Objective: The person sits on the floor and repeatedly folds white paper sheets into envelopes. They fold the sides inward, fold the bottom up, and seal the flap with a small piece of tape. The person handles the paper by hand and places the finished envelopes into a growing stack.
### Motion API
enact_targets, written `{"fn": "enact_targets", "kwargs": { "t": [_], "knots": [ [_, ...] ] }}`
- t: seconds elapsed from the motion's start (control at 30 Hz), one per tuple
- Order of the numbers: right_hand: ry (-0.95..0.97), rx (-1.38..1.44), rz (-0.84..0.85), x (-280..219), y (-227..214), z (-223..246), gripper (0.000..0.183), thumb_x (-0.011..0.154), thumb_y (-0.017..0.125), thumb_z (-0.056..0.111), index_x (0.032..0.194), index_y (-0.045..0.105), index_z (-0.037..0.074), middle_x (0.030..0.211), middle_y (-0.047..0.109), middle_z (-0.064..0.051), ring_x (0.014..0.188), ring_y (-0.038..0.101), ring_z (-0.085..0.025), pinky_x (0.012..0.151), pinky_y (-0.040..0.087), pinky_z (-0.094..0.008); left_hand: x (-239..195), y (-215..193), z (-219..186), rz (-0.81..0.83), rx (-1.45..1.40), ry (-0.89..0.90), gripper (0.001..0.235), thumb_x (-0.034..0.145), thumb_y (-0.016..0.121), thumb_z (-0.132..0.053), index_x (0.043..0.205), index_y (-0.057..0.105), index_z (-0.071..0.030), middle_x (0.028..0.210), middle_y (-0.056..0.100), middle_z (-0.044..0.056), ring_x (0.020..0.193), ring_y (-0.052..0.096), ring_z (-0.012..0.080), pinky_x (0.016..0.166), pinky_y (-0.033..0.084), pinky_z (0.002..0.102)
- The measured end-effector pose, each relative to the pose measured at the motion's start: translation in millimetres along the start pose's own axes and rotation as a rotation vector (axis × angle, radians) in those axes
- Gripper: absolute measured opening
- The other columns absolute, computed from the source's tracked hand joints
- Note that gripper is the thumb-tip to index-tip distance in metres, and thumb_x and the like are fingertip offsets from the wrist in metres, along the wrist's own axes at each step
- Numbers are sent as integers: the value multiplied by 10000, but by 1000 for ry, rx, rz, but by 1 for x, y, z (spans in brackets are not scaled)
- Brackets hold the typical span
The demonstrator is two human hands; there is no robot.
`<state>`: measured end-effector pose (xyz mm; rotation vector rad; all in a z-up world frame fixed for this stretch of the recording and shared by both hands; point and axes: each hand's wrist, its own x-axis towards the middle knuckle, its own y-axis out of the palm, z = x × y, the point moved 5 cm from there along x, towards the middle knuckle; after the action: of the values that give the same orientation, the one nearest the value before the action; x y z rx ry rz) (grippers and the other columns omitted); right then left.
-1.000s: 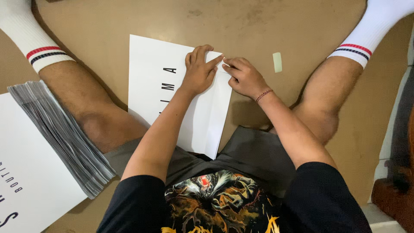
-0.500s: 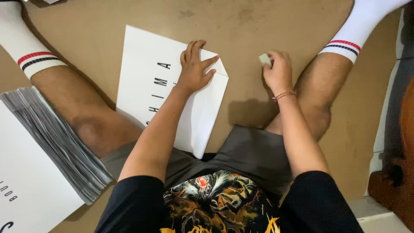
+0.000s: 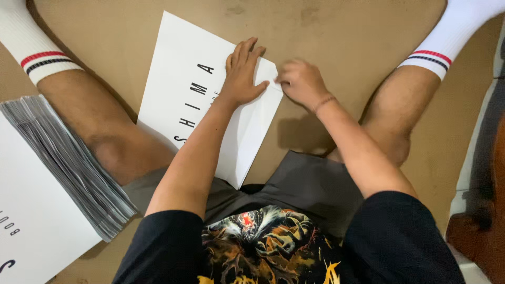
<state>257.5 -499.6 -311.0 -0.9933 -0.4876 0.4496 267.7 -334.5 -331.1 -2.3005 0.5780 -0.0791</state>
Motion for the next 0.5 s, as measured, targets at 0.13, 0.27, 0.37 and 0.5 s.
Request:
{"fn": "enact_targets", "kwargs": {
  "t": [0.13,0.27,0.37,0.5],
  "knots": [
    [57,-61,143,-43,-3,2,234,736,636,46,789,768,232,764,633,69,799,618,-203,504,468,-384,1,0,-3,-50,24,33,676,716,705,-327,1310,440,-145,1531,235,119,1424,182,327,1079,210,534],
    [297,57,317,-37,-30,9,328,711,496,143,881,775,163,940,721,70,868,665,-180,664,515,-358,-7,15,8,-187,49,136,409,770,708,-273,1064,496,-85,1481,319,203,1397,237,406,1092,251,542],
    [419,-62,301,-23,-20,27,465,806,637,444,1150,678,133,1229,581,-77,1181,554,-314,961,436,-510,-21,24,-6,-67,231,-60,213,975,535,-303,1102,509,-134,1516,260,156,1425,153,413,1122,194,618],
    [540,-178,99,-23,16,35,475,796,610,502,1047,628,100,1141,523,-68,1155,491,-281,879,376,-508,-42,5,-43,-29,-6,-179,401,1018,391,-431,1291,566,-196,1568,153,131,1463,38,412,1161,104,615]
  ]
}}
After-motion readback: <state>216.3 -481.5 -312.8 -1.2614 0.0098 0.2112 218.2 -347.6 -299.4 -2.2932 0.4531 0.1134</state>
